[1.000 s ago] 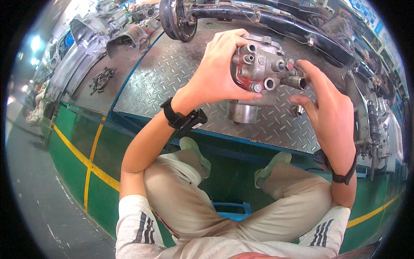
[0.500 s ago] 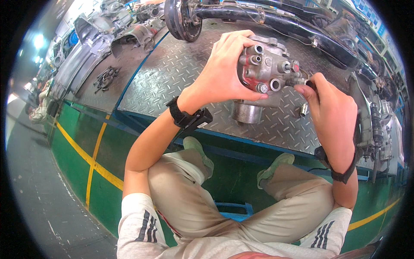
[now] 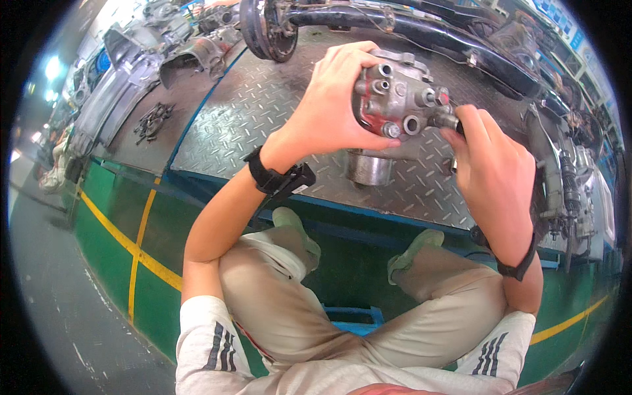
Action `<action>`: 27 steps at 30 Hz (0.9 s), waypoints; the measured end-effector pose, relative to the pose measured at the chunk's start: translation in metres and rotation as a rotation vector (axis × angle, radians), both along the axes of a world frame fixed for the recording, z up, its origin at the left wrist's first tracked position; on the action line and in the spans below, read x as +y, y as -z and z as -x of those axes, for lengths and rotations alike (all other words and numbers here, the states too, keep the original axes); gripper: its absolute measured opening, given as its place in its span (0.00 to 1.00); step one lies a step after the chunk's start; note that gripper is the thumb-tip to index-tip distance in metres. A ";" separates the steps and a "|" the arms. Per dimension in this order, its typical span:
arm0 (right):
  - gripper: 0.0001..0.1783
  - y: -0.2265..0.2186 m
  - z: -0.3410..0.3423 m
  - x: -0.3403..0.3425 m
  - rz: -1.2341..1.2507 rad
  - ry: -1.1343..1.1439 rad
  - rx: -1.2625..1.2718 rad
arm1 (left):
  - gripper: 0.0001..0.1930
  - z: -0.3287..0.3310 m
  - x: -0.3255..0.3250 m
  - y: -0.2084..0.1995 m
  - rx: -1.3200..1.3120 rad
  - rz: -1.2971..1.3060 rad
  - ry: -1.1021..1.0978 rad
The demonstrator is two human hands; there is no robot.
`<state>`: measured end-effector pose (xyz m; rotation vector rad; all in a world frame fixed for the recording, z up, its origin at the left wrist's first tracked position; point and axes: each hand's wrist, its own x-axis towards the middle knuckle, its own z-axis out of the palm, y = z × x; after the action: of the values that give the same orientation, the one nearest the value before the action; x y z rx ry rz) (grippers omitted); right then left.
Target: The person inserts metal components into a housing and secures them with fasteners while working at a metal table.
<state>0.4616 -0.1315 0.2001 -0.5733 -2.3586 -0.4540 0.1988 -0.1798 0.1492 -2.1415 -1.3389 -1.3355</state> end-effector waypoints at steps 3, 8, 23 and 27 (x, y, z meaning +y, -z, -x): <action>0.16 -0.002 -0.005 0.007 0.054 0.122 -0.095 | 0.48 0.000 -0.002 -0.002 0.012 -0.004 -0.003; 0.11 -0.014 -0.012 -0.006 0.118 -0.047 -0.084 | 0.48 0.002 -0.005 -0.005 0.013 0.023 -0.026; 0.23 0.094 -0.103 -0.001 0.427 0.132 -0.180 | 0.58 -0.004 0.001 0.007 -0.153 0.027 0.169; 0.20 0.098 -0.077 0.038 0.419 -0.123 -0.226 | 0.55 0.000 -0.001 0.029 -0.167 0.082 0.099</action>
<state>0.5382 -0.0936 0.1022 -0.5823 -2.7088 0.0398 0.1987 -0.1807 0.1206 -2.2176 -1.3876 -1.5540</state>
